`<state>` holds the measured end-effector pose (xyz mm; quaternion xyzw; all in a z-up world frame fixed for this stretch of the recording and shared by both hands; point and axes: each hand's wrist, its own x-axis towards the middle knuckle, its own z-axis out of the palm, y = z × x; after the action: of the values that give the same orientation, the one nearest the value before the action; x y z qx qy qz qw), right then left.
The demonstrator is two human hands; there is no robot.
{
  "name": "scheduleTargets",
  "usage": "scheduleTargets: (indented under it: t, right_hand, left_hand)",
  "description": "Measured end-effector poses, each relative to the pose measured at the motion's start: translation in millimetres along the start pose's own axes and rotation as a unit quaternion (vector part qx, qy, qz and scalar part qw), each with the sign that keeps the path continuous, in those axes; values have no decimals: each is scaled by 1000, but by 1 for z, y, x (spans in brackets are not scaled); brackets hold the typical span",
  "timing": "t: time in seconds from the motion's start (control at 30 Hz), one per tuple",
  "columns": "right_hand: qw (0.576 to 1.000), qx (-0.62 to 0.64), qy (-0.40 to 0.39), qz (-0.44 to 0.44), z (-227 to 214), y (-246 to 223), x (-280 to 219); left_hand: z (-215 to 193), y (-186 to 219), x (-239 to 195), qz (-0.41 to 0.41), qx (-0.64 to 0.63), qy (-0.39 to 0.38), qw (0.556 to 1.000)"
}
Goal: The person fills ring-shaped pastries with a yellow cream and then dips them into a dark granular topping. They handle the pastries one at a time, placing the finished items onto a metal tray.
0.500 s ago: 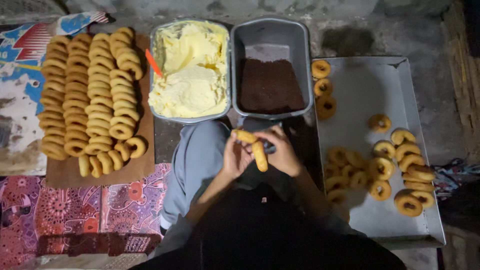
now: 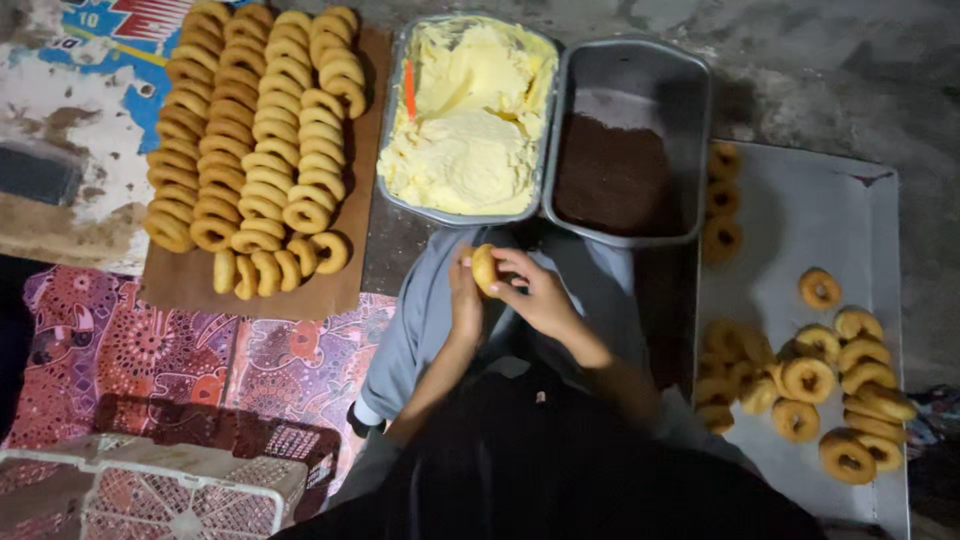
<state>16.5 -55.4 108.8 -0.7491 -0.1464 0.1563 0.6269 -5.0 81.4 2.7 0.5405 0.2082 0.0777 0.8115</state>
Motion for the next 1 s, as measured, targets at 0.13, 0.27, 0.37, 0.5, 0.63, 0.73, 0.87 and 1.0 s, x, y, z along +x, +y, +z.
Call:
scheduleTargets:
  t: [0.13,0.27,0.37,0.5,0.63,0.73,0.87,1.0]
  right_hand:
    - [999,9,-23,37,14,8,61]
    - [943,-267,96,-176,22,12,132]
    - [900,-353,108,-233,28,14,174]
    - [928,-295,88,-211,40,11,171]
    - [966,-176,-44,-184,61,13,131]
    - [965,-191,-51,-175,59,15,134]
    - [917,-312,70,-239,31,17,167]
    - [932,-289,52,-212,29,11,159]
  left_hand:
    - [-21,4,26,45,-34,54,997]
    - [-40,30,46,-124,-282,49,950]
    - [-52,41,56,-136,-322,56,935]
    - [-58,51,71,-115,-331,66,934]
    - [-61,53,77,-121,-328,20,936]
    - [-67,49,79,-133,-327,35,935]
    - [-75,31,82,-123,-345,40,930]
    - [-73,20,83,-145,-374,42,915]
